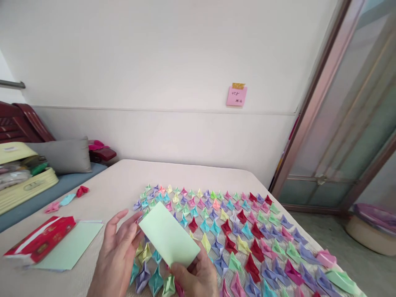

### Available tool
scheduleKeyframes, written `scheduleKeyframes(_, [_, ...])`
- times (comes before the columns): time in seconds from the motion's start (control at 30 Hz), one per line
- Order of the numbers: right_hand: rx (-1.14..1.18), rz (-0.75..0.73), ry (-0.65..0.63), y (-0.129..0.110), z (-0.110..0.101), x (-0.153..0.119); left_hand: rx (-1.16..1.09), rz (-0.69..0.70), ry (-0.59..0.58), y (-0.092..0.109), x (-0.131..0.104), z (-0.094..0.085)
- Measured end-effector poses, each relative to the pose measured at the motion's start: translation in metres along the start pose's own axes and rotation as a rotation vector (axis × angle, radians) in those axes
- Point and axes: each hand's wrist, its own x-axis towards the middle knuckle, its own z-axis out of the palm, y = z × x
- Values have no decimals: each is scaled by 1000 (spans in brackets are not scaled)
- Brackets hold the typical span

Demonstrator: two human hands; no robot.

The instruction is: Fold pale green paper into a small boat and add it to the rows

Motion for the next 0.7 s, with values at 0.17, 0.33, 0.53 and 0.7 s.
scheduleKeyframes(0.17, [112, -11, -6, -1, 4, -1, 120, -135, -286, -22, -10, -2])
scheduleKeyframes(0.33, [102, -11, -80, -1, 7, -6, 260, -189, -250, -35, -10, -5])
scheduleKeyframes(0.53, [-39, -97, -71, -13, -5, -3, 291, -104, -237, -21, 12, -23])
scheduleKeyframes(0.7, [-83, -150, -58, -24, -14, 2, 165, -247, -399, -8, 9, -18])
